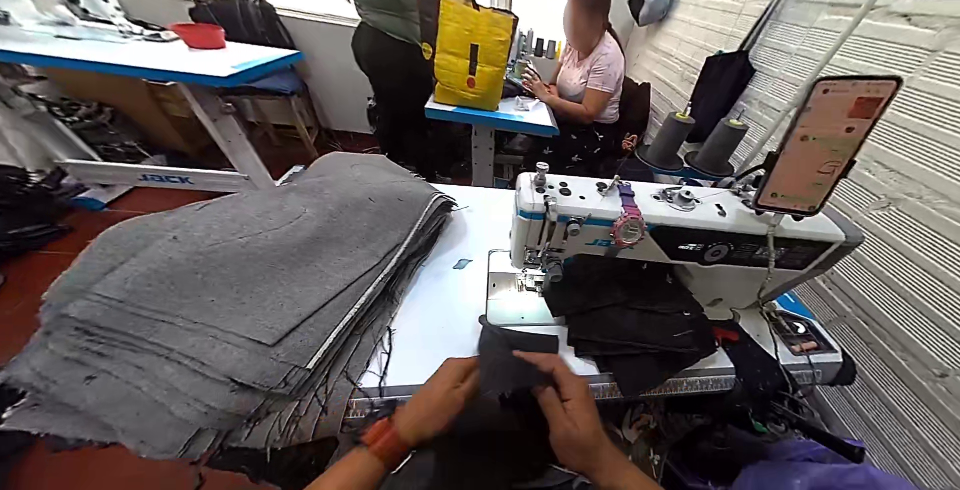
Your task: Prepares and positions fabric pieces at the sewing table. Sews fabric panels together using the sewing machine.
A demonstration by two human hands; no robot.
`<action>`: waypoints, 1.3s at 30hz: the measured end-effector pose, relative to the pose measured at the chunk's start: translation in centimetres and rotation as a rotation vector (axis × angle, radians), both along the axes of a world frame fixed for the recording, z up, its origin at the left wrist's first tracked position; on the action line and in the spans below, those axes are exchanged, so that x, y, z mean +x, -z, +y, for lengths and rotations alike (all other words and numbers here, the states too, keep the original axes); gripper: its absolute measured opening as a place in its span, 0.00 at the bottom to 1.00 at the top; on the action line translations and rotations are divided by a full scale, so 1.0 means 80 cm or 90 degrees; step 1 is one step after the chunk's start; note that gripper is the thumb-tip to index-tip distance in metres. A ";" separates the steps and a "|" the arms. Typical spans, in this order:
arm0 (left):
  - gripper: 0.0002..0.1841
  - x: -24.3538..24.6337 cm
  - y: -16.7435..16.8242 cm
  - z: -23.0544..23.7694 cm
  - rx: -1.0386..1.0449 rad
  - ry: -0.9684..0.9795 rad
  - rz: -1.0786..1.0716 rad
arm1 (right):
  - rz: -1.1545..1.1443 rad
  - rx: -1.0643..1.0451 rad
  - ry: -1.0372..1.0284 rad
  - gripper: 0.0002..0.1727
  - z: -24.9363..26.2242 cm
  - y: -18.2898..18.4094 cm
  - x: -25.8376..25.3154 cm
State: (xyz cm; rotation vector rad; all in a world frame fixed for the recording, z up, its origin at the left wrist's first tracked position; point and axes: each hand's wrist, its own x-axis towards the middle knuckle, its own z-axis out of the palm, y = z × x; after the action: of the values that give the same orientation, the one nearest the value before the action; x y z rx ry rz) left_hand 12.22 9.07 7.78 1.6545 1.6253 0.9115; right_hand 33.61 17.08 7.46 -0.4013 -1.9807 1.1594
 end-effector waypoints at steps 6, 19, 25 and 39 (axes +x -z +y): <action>0.43 -0.021 0.017 -0.009 0.136 -0.115 -0.336 | -0.130 0.385 -0.072 0.07 -0.002 0.017 -0.016; 0.21 -0.003 0.028 -0.032 0.115 -0.202 0.379 | -0.478 0.259 -0.046 0.35 -0.007 -0.006 -0.017; 0.16 -0.008 -0.002 -0.053 0.190 -0.165 0.229 | -0.510 0.250 0.078 0.33 0.042 0.016 -0.022; 0.16 0.013 0.027 -0.015 0.060 -0.202 0.374 | -0.407 0.284 0.156 0.25 0.045 0.027 -0.039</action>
State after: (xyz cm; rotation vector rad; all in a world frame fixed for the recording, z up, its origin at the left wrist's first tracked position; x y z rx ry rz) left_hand 13.27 7.85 5.65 1.8765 2.3213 0.6870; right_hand 30.48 20.64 5.27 -0.8196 -2.5598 0.4282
